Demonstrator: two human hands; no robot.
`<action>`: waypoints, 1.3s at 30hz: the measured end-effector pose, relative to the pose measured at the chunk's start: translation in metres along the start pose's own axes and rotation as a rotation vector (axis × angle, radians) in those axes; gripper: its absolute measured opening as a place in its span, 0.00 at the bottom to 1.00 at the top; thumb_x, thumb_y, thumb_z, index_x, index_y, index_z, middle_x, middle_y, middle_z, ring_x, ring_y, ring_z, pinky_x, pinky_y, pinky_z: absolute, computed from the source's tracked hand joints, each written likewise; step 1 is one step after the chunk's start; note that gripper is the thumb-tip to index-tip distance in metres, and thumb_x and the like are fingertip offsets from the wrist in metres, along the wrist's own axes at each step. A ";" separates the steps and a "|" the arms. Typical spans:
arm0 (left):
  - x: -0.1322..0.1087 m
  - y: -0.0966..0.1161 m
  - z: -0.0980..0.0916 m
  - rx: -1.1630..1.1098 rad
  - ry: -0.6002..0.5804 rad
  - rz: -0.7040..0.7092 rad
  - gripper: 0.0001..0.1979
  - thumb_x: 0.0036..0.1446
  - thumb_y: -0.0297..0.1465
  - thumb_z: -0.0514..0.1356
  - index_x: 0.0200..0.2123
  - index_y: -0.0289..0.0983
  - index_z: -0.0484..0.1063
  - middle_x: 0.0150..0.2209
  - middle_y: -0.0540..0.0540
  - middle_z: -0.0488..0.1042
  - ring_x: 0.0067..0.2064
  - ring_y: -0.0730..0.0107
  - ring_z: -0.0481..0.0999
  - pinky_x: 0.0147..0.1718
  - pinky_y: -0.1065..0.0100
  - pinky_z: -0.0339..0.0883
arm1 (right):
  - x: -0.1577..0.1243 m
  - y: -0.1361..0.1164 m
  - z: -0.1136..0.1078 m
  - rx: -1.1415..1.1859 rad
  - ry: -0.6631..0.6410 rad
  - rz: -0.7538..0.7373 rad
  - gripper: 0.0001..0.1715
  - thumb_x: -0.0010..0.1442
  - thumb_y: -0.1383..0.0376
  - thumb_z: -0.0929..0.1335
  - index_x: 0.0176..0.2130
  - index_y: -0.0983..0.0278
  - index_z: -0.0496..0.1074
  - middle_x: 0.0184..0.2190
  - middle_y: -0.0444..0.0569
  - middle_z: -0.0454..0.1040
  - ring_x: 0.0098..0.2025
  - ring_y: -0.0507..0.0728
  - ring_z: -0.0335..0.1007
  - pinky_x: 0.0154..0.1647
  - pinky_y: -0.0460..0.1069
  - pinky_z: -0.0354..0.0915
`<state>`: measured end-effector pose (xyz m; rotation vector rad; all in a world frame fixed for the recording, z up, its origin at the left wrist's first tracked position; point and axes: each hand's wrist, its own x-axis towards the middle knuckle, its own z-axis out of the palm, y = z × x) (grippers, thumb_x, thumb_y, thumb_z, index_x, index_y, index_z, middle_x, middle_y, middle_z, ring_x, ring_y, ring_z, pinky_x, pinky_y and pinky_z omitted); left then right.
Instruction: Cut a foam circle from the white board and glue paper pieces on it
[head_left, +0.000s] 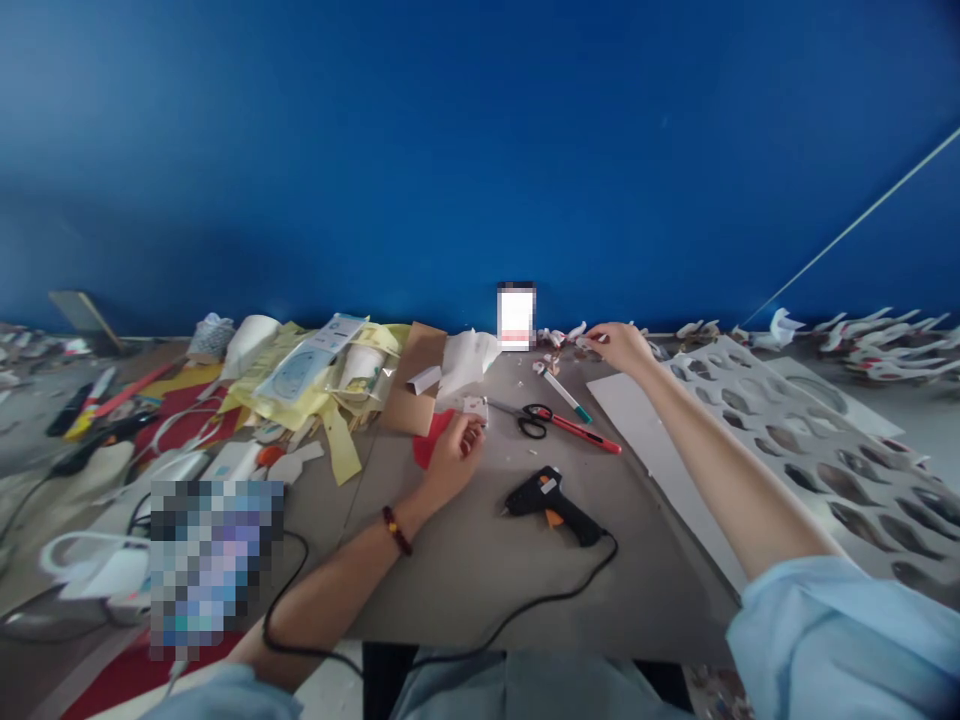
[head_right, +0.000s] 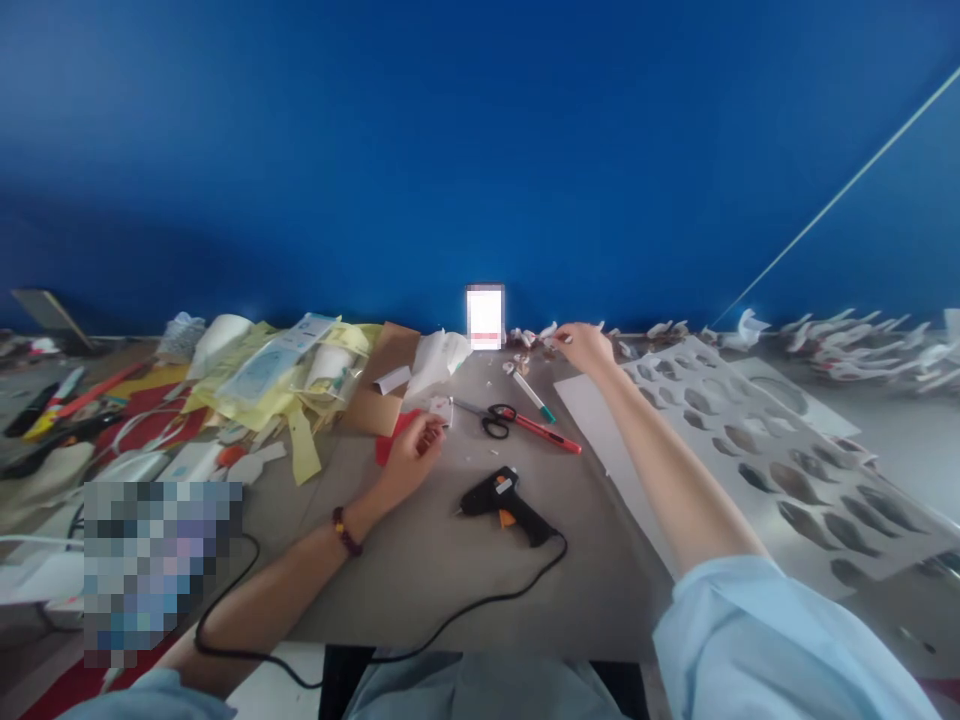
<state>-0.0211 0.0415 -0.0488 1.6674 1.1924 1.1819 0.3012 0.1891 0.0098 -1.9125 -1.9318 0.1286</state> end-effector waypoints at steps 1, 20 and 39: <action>0.000 0.001 0.000 0.005 -0.002 0.001 0.10 0.54 0.28 0.58 0.41 0.39 0.70 0.32 0.49 0.69 0.30 0.74 0.67 0.29 0.72 0.62 | 0.003 0.001 0.003 -0.014 -0.004 -0.004 0.15 0.56 0.56 0.67 0.37 0.60 0.79 0.34 0.50 0.80 0.33 0.57 0.72 0.27 0.47 0.58; -0.001 -0.002 -0.001 0.047 -0.039 0.023 0.10 0.56 0.29 0.56 0.42 0.38 0.69 0.33 0.49 0.68 0.31 0.74 0.67 0.28 0.73 0.62 | 0.019 0.005 0.018 -0.047 -0.042 -0.049 0.15 0.55 0.60 0.68 0.41 0.60 0.79 0.42 0.52 0.77 0.42 0.61 0.71 0.35 0.49 0.63; 0.001 -0.004 -0.003 0.111 -0.017 0.049 0.08 0.59 0.34 0.55 0.40 0.37 0.69 0.29 0.49 0.73 0.27 0.74 0.71 0.28 0.72 0.65 | -0.050 -0.024 -0.003 0.431 0.188 0.102 0.18 0.53 0.52 0.67 0.32 0.64 0.72 0.28 0.49 0.76 0.31 0.57 0.71 0.33 0.49 0.64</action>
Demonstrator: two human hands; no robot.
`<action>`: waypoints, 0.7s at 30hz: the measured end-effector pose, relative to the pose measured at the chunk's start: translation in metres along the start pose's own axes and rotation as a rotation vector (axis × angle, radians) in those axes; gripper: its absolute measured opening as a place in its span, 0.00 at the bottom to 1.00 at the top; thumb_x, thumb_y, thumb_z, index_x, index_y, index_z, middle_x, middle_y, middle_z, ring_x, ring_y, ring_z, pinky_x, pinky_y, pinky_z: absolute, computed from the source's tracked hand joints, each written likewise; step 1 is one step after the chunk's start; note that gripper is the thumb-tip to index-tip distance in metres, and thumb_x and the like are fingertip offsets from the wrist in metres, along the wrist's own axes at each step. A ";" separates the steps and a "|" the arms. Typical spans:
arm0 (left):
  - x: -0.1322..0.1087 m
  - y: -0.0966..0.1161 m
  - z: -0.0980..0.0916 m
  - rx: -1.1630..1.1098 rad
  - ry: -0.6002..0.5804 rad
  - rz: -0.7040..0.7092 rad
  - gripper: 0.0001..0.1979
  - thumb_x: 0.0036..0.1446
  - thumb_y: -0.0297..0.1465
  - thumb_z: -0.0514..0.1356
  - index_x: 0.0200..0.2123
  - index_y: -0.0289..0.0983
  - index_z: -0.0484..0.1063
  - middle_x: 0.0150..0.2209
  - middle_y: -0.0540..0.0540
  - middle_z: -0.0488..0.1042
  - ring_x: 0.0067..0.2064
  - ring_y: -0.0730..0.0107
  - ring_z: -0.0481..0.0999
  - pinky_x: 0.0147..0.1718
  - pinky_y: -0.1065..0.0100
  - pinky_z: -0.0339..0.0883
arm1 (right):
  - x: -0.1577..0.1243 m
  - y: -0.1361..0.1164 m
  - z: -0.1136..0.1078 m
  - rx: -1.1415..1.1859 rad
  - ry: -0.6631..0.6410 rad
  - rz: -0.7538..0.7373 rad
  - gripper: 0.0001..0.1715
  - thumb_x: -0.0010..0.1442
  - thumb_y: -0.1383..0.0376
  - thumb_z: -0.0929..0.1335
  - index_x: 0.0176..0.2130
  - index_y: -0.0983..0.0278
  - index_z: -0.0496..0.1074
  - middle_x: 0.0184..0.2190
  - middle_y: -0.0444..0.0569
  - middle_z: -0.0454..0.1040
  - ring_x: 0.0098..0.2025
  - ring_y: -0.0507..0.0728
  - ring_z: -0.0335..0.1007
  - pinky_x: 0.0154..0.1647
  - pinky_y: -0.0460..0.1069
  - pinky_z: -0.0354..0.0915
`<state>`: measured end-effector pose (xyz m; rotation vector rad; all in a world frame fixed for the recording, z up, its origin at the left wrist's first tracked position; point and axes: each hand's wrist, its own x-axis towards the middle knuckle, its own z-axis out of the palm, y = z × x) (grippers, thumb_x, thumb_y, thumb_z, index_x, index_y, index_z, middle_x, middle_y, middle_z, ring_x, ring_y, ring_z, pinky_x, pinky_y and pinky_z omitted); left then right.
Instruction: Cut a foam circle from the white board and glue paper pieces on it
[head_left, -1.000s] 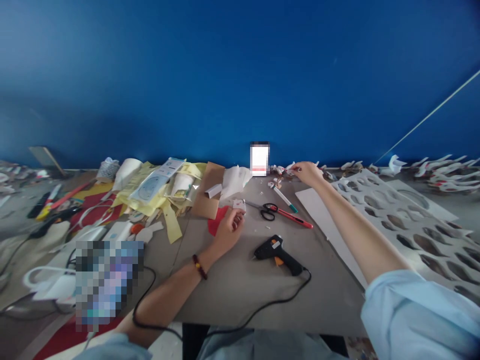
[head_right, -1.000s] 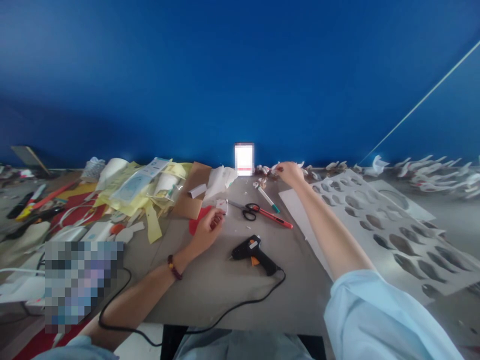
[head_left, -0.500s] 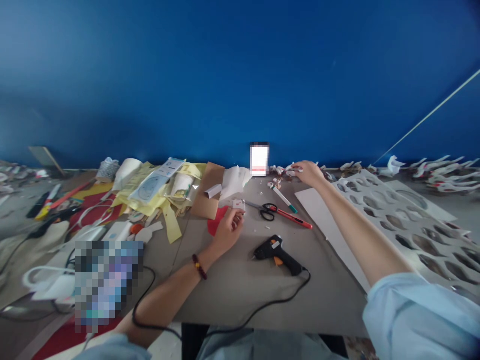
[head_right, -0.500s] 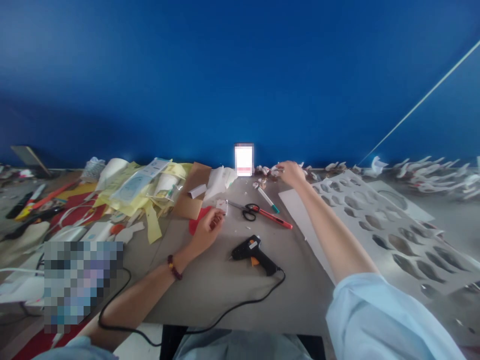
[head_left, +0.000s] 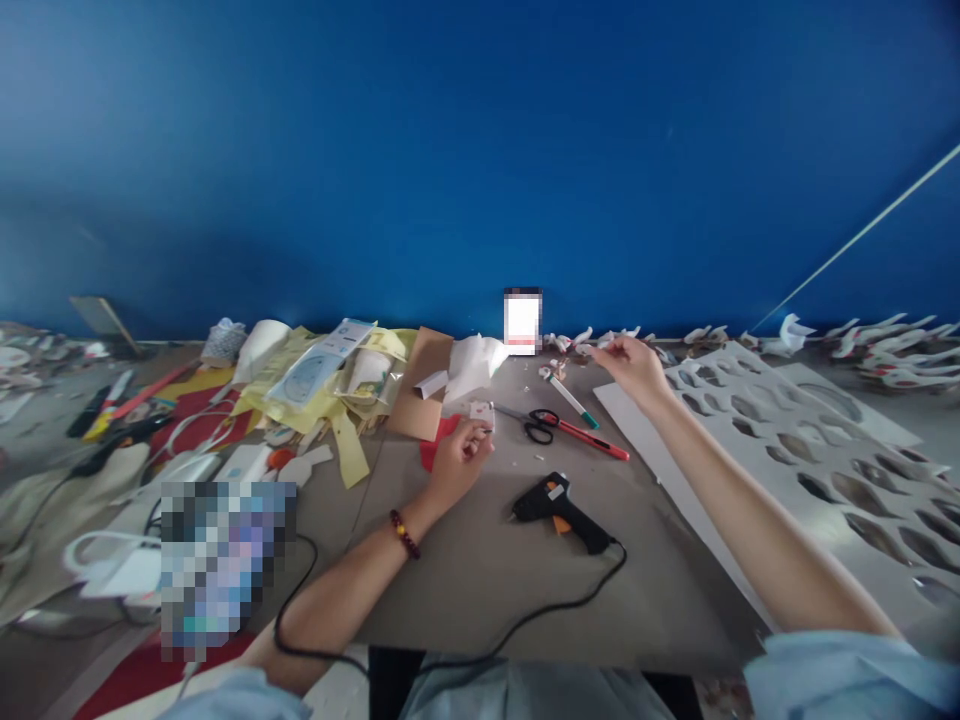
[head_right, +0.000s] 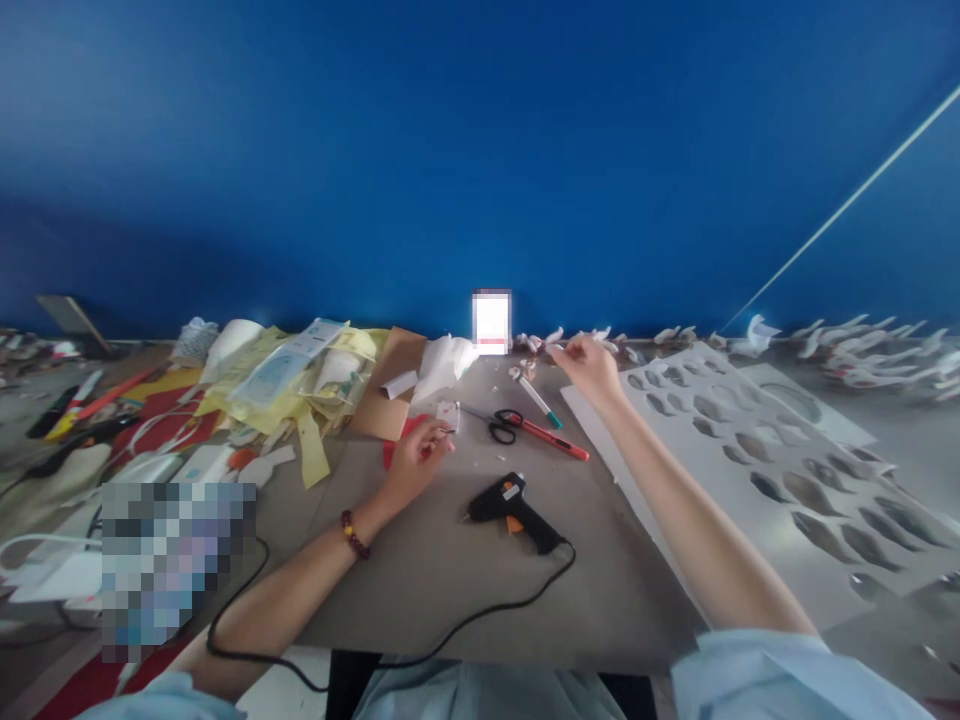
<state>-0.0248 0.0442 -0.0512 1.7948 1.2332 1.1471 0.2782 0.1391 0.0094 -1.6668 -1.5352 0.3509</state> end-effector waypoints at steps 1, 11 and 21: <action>0.000 0.000 0.001 0.024 0.022 0.009 0.07 0.58 0.35 0.56 0.37 0.38 0.70 0.29 0.49 0.73 0.27 0.75 0.70 0.28 0.72 0.65 | -0.015 -0.006 -0.003 0.085 -0.043 0.012 0.19 0.53 0.50 0.67 0.30 0.64 0.70 0.28 0.48 0.76 0.31 0.57 0.71 0.32 0.49 0.64; -0.001 0.001 0.000 0.169 0.096 0.050 0.04 0.58 0.31 0.55 0.33 0.39 0.69 0.30 0.50 0.73 0.33 0.71 0.73 0.35 0.70 0.67 | -0.164 -0.026 -0.017 0.247 -0.371 -0.003 0.15 0.60 0.54 0.64 0.30 0.62 0.68 0.33 0.50 0.77 0.37 0.58 0.72 0.41 0.52 0.66; 0.008 0.002 -0.008 0.248 0.122 0.128 0.07 0.59 0.29 0.54 0.41 0.39 0.69 0.38 0.45 0.78 0.40 0.66 0.77 0.40 0.65 0.71 | -0.176 -0.002 -0.016 -0.070 -0.035 -0.223 0.14 0.63 0.62 0.60 0.45 0.62 0.68 0.41 0.52 0.76 0.45 0.60 0.71 0.48 0.55 0.65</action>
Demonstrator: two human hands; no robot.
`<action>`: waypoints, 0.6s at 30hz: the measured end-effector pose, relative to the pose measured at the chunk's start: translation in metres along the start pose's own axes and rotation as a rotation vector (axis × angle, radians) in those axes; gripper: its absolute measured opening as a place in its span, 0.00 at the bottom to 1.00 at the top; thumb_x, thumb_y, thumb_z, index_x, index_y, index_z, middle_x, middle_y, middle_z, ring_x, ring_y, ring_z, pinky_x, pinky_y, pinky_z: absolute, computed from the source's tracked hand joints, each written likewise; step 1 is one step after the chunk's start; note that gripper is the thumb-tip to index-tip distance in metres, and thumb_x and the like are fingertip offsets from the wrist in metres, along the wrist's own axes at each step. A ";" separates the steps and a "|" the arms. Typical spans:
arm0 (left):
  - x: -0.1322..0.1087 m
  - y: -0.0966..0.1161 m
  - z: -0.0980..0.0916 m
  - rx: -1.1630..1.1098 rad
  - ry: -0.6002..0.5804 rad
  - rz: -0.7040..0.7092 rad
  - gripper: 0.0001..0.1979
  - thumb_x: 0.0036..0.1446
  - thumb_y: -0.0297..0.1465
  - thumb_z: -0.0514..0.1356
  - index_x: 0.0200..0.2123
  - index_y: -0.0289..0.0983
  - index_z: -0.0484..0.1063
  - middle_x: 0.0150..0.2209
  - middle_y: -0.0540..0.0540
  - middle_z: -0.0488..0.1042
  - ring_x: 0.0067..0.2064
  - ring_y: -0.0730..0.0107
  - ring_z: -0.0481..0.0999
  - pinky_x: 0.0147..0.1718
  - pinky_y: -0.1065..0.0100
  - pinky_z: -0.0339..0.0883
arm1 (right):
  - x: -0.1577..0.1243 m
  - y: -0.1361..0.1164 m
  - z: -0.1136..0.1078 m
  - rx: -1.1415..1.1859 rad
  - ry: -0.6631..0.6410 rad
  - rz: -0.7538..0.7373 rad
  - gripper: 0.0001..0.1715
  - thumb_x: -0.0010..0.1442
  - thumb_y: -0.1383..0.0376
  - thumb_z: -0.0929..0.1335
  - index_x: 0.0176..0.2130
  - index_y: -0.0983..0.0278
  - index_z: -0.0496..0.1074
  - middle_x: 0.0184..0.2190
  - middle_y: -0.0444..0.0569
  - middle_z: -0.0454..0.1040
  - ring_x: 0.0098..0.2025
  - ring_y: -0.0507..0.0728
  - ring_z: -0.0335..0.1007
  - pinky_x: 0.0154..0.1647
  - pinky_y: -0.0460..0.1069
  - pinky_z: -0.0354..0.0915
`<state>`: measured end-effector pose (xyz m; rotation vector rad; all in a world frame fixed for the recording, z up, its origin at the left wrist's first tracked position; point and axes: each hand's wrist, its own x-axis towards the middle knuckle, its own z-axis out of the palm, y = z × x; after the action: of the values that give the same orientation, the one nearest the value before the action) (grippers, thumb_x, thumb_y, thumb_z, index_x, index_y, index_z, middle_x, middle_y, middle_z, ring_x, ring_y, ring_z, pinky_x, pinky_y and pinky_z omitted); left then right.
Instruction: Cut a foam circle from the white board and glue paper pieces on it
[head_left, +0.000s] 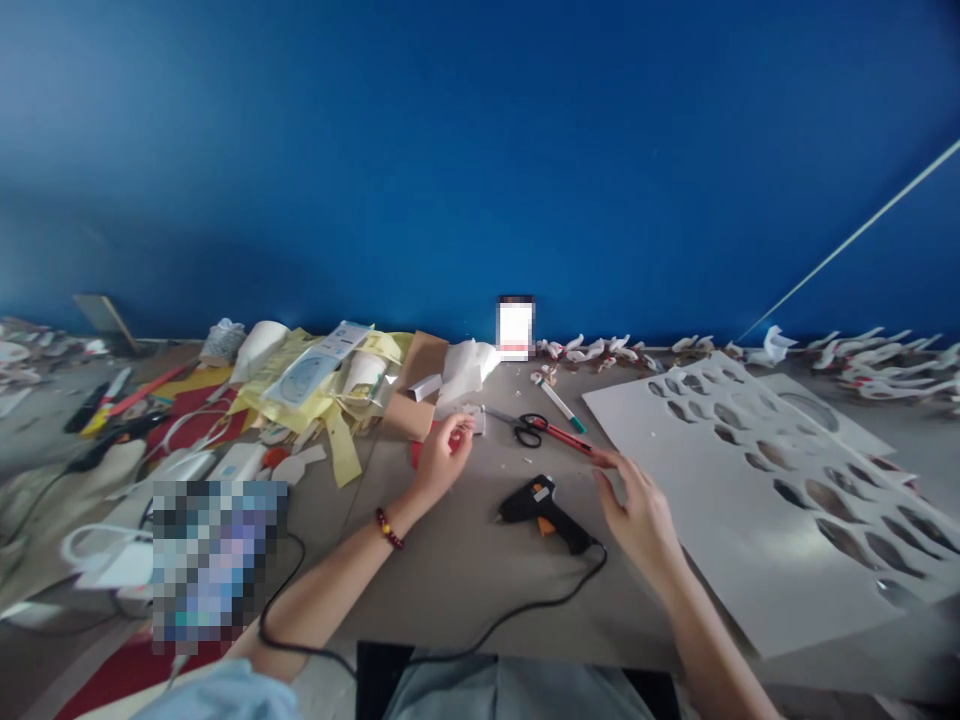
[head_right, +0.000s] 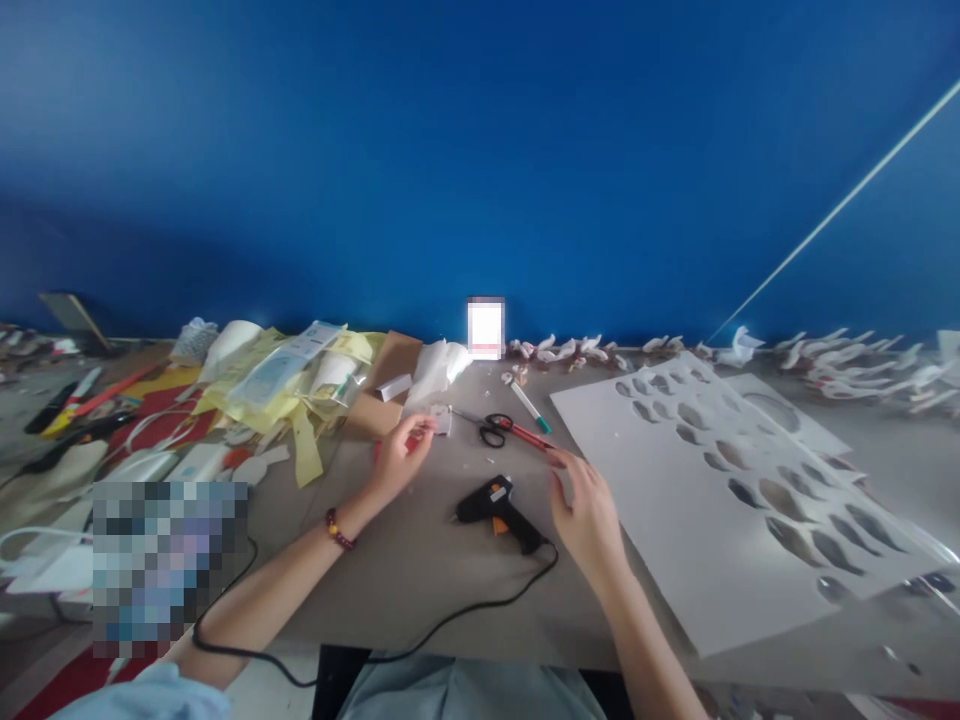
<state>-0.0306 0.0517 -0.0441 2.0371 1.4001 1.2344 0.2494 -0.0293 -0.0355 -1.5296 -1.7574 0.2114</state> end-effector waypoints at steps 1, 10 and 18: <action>0.001 0.001 -0.001 0.069 -0.033 0.041 0.10 0.58 0.28 0.55 0.44 0.39 0.68 0.41 0.44 0.77 0.43 0.64 0.77 0.42 0.63 0.71 | 0.000 0.003 -0.004 -0.055 0.004 -0.010 0.15 0.62 0.62 0.60 0.47 0.62 0.67 0.42 0.53 0.75 0.46 0.61 0.71 0.49 0.56 0.65; 0.008 0.000 -0.005 0.540 -0.259 0.236 0.10 0.58 0.25 0.56 0.43 0.38 0.72 0.44 0.41 0.77 0.45 0.59 0.76 0.45 0.58 0.69 | -0.045 0.046 -0.061 -0.587 0.046 0.213 0.33 0.58 0.47 0.59 0.57 0.60 0.60 0.53 0.58 0.66 0.52 0.73 0.64 0.46 0.66 0.63; 0.007 0.011 -0.007 0.083 0.019 0.100 0.06 0.58 0.31 0.56 0.35 0.38 0.73 0.38 0.43 0.77 0.40 0.64 0.76 0.42 0.62 0.70 | -0.060 0.050 -0.078 -0.489 0.120 0.240 0.27 0.59 0.49 0.59 0.53 0.58 0.64 0.52 0.56 0.68 0.52 0.71 0.65 0.47 0.64 0.63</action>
<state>-0.0298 0.0523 -0.0292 2.1806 1.3953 1.2591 0.3362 -0.0979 -0.0385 -2.0565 -1.5984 -0.2068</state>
